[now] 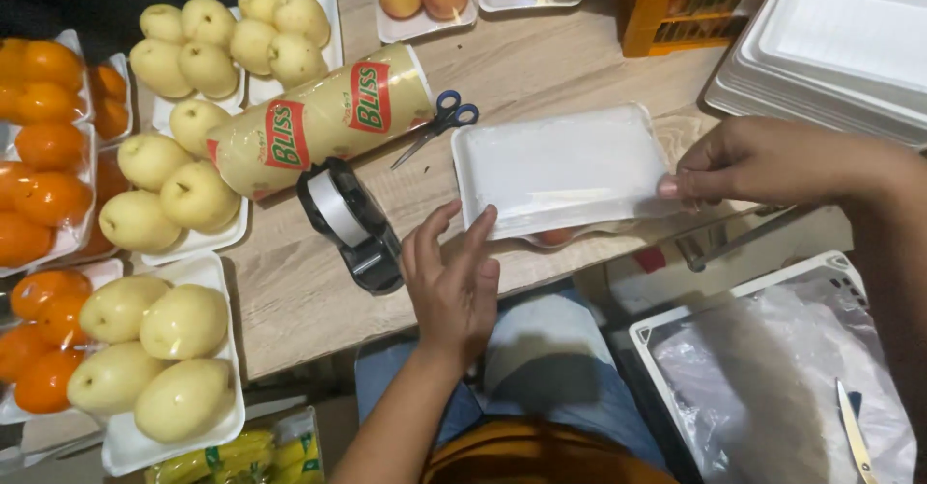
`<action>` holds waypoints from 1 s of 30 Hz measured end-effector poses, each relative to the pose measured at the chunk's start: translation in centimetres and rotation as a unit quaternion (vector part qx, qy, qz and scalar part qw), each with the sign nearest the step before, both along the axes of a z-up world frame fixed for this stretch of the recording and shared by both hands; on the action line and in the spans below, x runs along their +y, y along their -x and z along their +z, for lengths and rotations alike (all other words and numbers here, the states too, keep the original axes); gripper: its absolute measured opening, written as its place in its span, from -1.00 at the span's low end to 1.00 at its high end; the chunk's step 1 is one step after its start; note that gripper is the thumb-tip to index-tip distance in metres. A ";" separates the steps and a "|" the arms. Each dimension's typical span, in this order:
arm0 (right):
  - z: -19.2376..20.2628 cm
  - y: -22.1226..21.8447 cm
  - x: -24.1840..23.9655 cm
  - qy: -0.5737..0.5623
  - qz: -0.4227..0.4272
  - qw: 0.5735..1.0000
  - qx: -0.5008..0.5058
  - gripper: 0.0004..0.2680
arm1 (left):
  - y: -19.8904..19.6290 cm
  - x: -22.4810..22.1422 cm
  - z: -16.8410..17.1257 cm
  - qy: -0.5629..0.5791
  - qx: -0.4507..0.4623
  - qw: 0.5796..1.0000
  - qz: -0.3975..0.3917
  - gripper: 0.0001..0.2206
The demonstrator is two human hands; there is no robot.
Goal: The person wraps several trays of pears and apples with plastic film by hand, using a tape dispenser to secure the film on the underside of each tray.
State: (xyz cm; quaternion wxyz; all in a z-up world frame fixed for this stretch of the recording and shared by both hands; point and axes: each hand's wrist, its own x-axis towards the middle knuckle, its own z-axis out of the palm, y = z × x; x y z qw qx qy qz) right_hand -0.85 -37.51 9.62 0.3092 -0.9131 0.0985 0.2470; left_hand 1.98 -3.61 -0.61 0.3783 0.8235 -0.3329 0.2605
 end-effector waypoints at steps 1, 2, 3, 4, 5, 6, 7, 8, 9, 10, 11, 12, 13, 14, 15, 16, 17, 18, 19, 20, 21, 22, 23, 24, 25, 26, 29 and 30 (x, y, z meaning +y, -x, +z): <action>0.8 -1.1 0.7 0.082 0.004 0.996 0.030 -0.62 | 0.0 -0.2 -0.3 -0.004 0.016 1.000 0.014 -0.57; 0.3 -1.9 0.2 0.082 0.007 0.996 0.030 -0.62 | -0.1 -0.4 -0.5 -0.004 0.016 1.000 0.016 -0.57; -0.3 -2.7 -0.3 0.054 0.009 0.998 0.021 -0.65 | -0.1 -0.3 -0.8 -0.008 0.022 0.999 0.025 -0.58; -1.0 -3.6 -0.7 0.026 0.011 1.000 0.013 -0.67 | -0.2 -0.3 -1.2 -0.013 0.029 0.999 0.035 -0.59; 0.2 -3.8 0.5 0.024 0.014 1.000 0.014 -0.67 | -0.2 -0.3 -1.2 -0.014 0.030 0.999 0.038 -0.59; 1.3 -4.0 1.7 0.058 0.004 0.998 0.035 -0.66 | -0.3 -0.3 -1.1 -0.019 0.037 0.998 0.052 -0.59; 2.3 -4.1 2.9 0.091 -0.008 0.994 0.057 -0.65 | -0.2 -0.3 -1.2 -0.026 0.044 0.997 0.065 -0.58; 2.3 -4.4 3.3 0.088 -0.006 0.994 0.060 -0.65 | -0.2 -0.2 -1.3 -0.029 0.047 0.996 0.067 -0.58; 2.4 -4.5 3.5 0.131 0.001 0.989 0.068 -0.60 | -0.3 -0.2 -1.5 -0.030 0.047 0.996 0.074 -0.59; 2.5 -4.7 3.8 0.173 0.008 0.982 0.076 -0.54 | -0.4 -0.3 -1.6 -0.031 0.047 0.995 0.081 -0.60; 2.7 -4.8 4.2 0.172 0.007 0.982 0.080 -0.54 | -0.5 -0.3 -1.7 -0.033 0.050 0.995 0.080 -0.60; 2.9 -4.8 4.5 0.194 0.011 0.977 0.085 -0.53 | -0.5 -0.3 -1.9 -0.036 0.053 0.994 0.085 -0.60; 3.2 -4.9 4.9 0.217 0.014 0.972 0.089 -0.52 | -0.6 -0.4 -2.0 -0.037 0.056 0.994 0.090 -0.59; 3.4 -4.8 5.2 0.216 0.013 0.972 0.092 -0.52 | -0.7 -0.4 -2.0 -0.038 0.059 0.994 0.088 -0.59; 3.6 -4.8 5.5 0.233 0.007 0.967 0.101 -0.50 | -0.7 -0.5 -2.0 -0.045 0.062 0.993 0.088 -0.58; 3.8 -4.8 5.9 0.249 0.001 0.962 0.110 -0.47 | -0.8 -0.5 -2.0 -0.051 0.066 0.993 0.088 -0.57; 3.6 -4.9 5.7 0.249 0.001 0.962 0.112 -0.47 | -0.7 -0.5 -1.9 -0.051 0.068 0.993 0.088 -0.57; 3.3 -4.9 5.6 0.256 0.006 0.960 0.116 -0.46 | -0.6 -0.5 -1.8 -0.055 0.065 0.993 0.088 -0.58; 3.1 -5.0 5.4 0.262 0.011 0.958 0.120 -0.45 | -0.5 -0.5 -1.7 -0.059 0.061 0.993 0.088 -0.59; 3.0 -5.0 5.3 0.262 0.012 0.957 0.121 -0.45 | -0.6 -0.5 -1.8 -0.059 0.063 0.992 0.088 -0.59; 2.8 -5.0 5.2 0.257 0.010 0.959 0.118 -0.45 | -0.6 -0.6 -1.9 -0.061 0.061 0.992 0.088 -0.60; 2.7 -5.0 5.1 0.252 0.008 0.961 0.115 -0.44 | -0.6 -0.6 -2.0 -0.064 0.059 0.992 0.088 -0.60; 2.8 -5.0 5.4 0.251 0.008 0.961 0.116 -0.44 | -0.6 -0.6 -1.8 -0.064 0.060 0.992 0.088 -0.60; 2.9 -5.0 5.7 0.263 0.005 0.957 0.124 -0.44 | -0.5 -0.5 -1.7 -0.064 0.059 0.993 0.085 -0.60; 3.1 -5.0 5.9 0.276 0.001 0.952 0.131 -0.44 | -0.4 -0.6 -1.5 -0.064 0.057 0.993 0.082 -0.60; 2.8 -5.0 5.9 0.276 0.001 0.952 0.132 -0.44 | -0.5 -0.5 -1.5 -0.064 0.058 0.993 0.082 -0.60; 2.2 -5.2 6.0 0.315 0.018 0.939 0.137 -0.45 | -0.5 -0.5 -1.4 -0.083 0.051 0.991 0.091 -0.60; 2.2 -5.3 6.0 0.333 0.022 0.932 0.143 -0.43 | -0.5 -0.4 -1.2 -0.094 0.046 0.990 0.098 -0.61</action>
